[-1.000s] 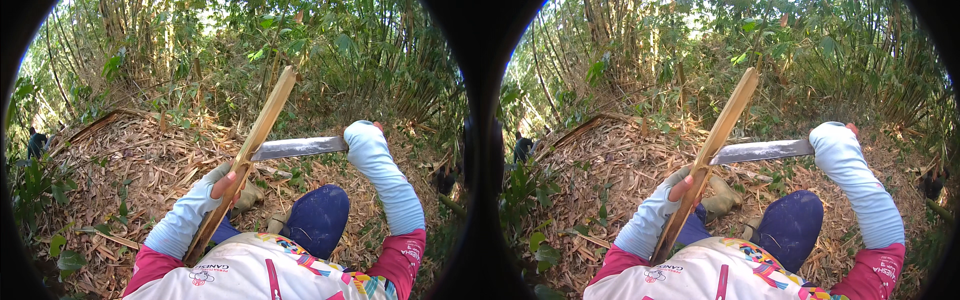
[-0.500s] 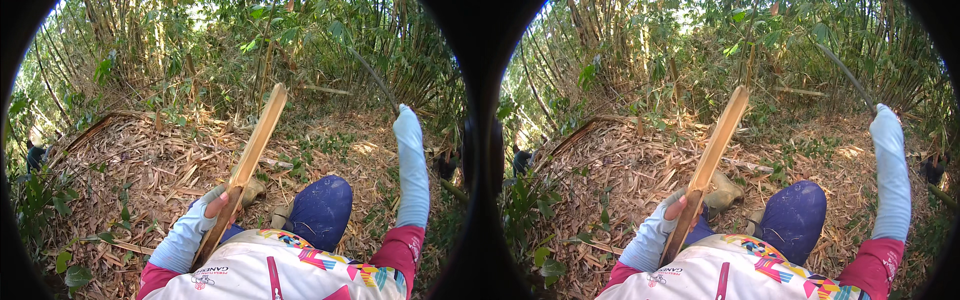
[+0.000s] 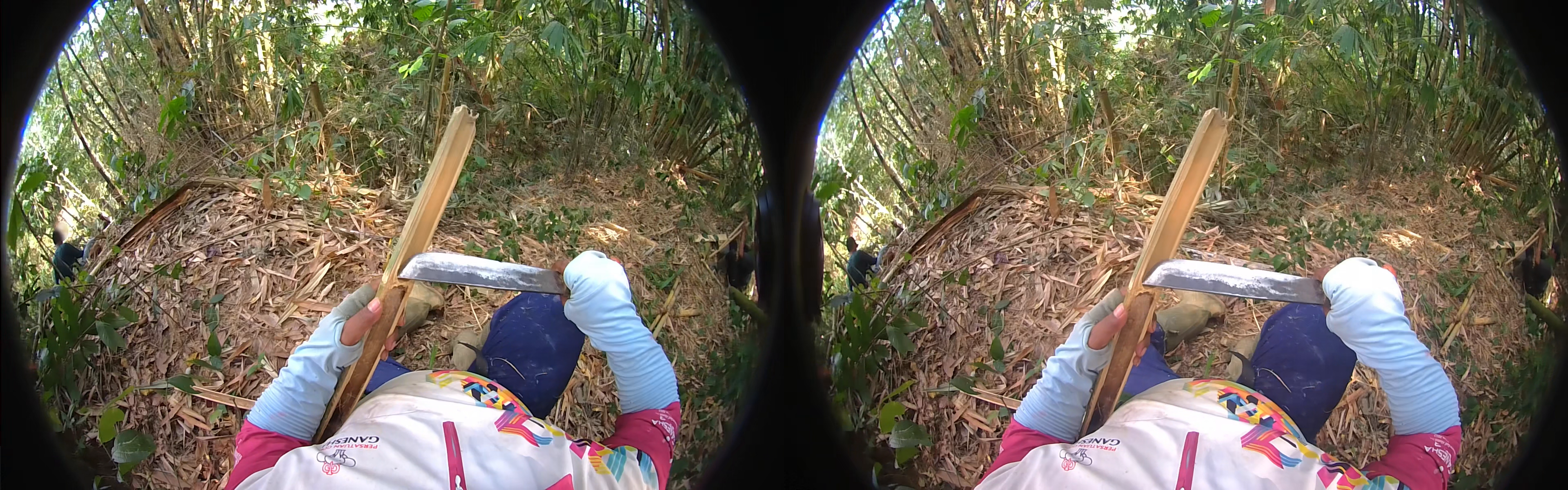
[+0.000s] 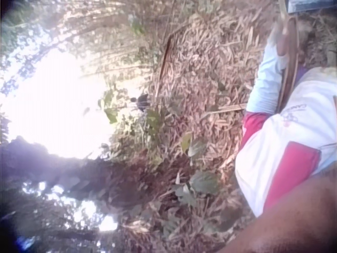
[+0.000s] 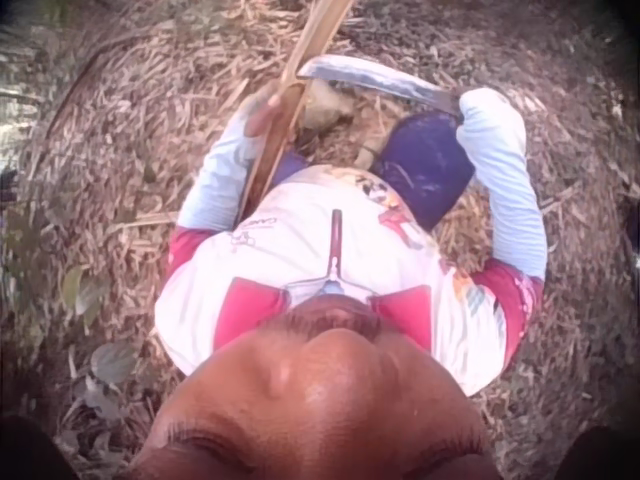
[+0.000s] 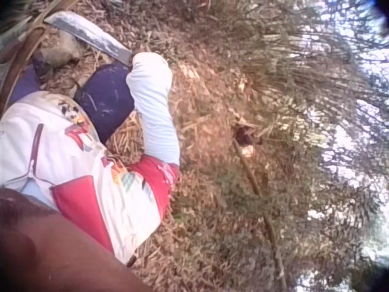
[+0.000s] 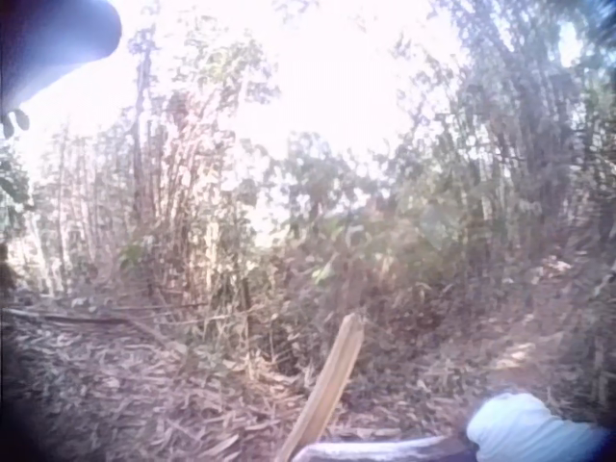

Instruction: The person sits on the ground in a bamboo forest and uses a large knife to split a bamboo stalk lengthwise. They hold the stalk with one hand and repeatedly strike it with the knife to create a long, flat piece of bamboo.

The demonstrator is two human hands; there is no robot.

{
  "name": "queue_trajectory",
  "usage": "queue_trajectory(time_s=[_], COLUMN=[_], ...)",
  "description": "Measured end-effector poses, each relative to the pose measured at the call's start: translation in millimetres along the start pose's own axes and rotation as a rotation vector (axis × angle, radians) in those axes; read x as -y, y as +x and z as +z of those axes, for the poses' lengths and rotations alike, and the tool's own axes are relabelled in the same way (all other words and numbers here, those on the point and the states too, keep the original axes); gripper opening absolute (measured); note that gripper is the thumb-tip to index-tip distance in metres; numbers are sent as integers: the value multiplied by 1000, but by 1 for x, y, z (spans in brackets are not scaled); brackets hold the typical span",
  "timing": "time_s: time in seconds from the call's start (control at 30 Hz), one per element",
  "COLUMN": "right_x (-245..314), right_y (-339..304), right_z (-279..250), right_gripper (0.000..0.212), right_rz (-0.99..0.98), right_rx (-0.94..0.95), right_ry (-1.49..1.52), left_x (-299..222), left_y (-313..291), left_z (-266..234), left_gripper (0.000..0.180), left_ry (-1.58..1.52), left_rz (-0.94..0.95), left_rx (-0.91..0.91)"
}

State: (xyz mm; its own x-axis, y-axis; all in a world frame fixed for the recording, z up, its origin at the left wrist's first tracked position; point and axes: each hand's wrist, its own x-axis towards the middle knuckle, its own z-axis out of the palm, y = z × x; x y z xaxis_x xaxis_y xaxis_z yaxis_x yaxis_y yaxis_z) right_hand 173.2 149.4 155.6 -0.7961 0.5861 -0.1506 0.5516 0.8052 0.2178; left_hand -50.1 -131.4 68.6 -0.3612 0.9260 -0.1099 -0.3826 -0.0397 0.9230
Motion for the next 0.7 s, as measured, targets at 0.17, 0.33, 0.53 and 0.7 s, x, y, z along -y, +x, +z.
queue_trajectory(time_s=[0.17, 0.33, 0.53, 0.7], right_x=[2, 5, -9, -15], right_y=[-4, -6, 20, 34], right_z=[-13, -30, -40, -46], right_gripper=[33, 27, 19, 16], right_rz=[-8, 52, 139, 143], right_rx=[47, 85, 208, 181], right_ry=[29, -25, -97, -132], left_x=[-4, 2, 12, 16], left_y=[-4, -5, -9, -4], left_z=[5, 6, 14, 8], left_gripper=[48, 53, 57, 59], left_ry=[-16, -23, 76, 79], left_rz=[-27, -30, -29, -30], left_rx=[-12, 27, -25, 32])
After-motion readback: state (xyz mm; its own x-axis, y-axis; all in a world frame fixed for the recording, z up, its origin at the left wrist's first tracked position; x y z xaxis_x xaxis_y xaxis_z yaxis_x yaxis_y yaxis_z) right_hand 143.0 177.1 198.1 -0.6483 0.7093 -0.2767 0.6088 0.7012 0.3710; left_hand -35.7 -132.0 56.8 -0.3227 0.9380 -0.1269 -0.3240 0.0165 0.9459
